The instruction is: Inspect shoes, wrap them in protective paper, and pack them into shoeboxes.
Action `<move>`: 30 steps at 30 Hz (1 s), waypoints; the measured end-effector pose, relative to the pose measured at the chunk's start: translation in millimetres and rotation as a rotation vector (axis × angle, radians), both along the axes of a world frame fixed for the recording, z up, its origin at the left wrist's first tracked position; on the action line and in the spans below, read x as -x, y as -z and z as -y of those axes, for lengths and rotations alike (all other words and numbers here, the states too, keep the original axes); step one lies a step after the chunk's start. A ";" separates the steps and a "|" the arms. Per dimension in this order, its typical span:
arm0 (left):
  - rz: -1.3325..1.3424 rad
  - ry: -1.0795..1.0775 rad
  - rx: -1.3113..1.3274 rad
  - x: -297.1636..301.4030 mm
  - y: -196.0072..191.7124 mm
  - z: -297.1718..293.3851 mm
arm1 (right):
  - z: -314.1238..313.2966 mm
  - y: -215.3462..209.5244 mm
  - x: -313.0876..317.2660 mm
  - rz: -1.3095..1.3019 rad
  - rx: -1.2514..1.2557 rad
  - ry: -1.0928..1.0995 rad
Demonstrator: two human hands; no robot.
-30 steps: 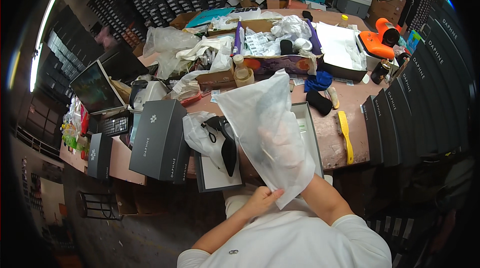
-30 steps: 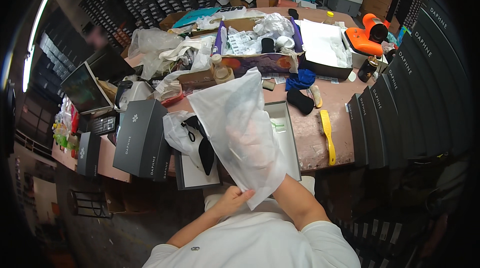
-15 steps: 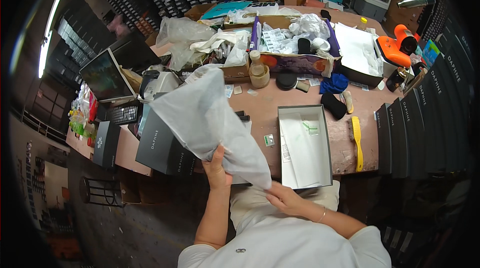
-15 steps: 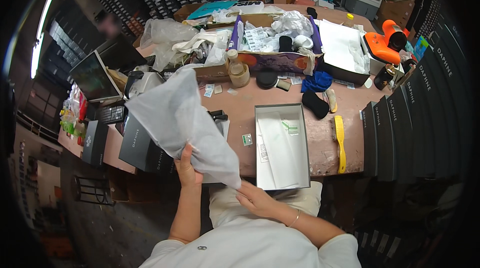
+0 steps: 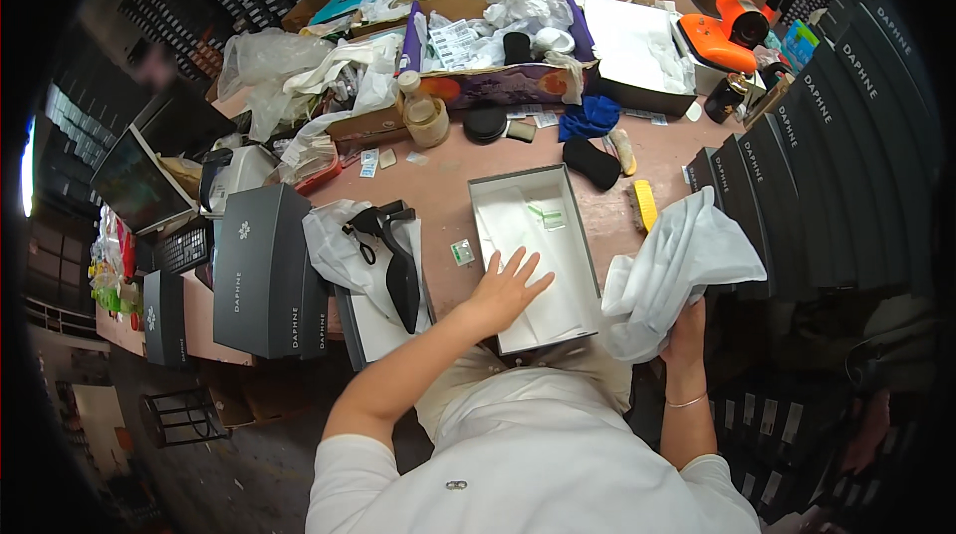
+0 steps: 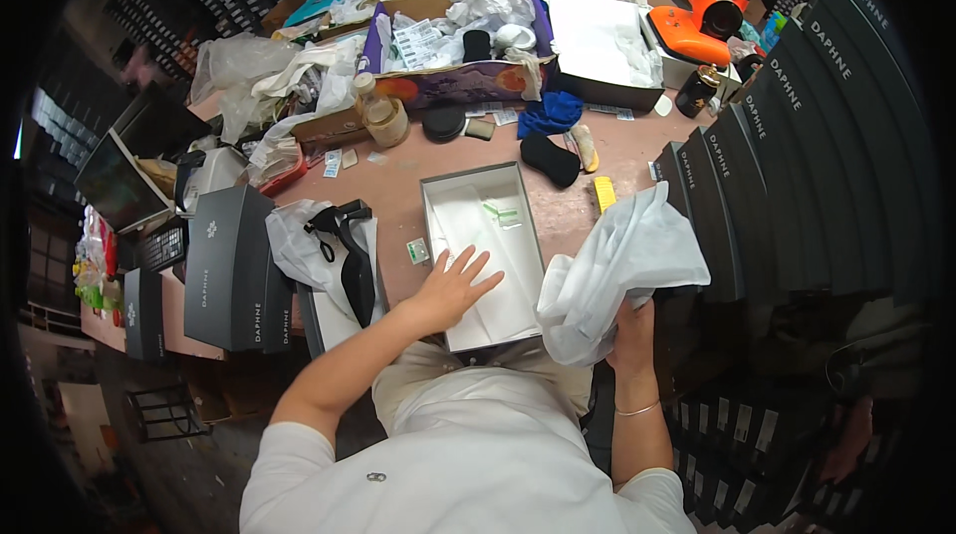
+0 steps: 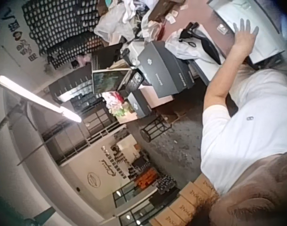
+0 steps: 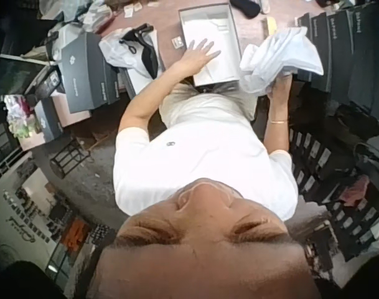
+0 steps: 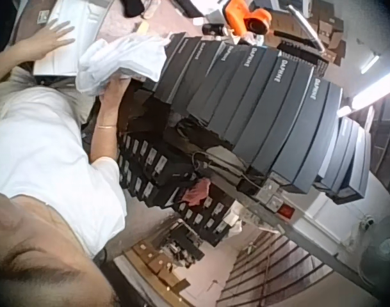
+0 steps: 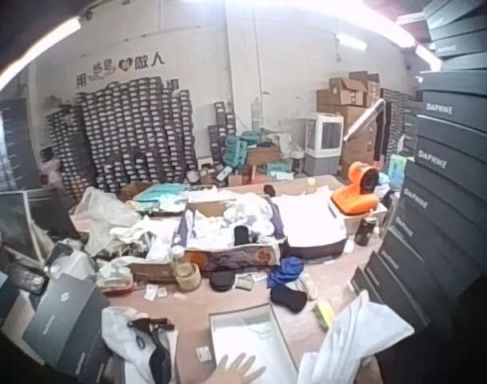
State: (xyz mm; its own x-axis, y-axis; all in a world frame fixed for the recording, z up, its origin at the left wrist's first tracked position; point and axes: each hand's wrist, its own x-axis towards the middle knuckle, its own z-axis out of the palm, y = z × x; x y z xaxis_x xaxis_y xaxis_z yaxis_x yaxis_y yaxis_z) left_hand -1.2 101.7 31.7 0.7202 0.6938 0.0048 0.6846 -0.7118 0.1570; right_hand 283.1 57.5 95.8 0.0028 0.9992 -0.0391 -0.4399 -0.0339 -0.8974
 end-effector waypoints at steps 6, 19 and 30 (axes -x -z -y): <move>0.035 0.066 0.249 -24.7 39.3 -73.0 | -4.3 -18.4 -2.1 -0.068 -0.093 0.231; 0.786 -0.237 -0.118 15.0 -38.3 -95.3 | -43.0 80.4 136.5 1.678 -0.326 -0.846; 0.641 -0.478 0.136 33.5 -12.1 -15.7 | -40.2 89.5 96.3 1.495 -0.345 -0.704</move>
State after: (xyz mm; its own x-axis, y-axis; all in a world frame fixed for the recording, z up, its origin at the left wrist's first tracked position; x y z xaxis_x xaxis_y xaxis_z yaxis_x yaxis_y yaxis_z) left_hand -34.7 117.4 43.9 0.2314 0.9500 0.2097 0.6576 -0.3116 0.6859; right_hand 186.9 97.7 6.3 -0.5853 0.7832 -0.2096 0.7559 0.4336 -0.4906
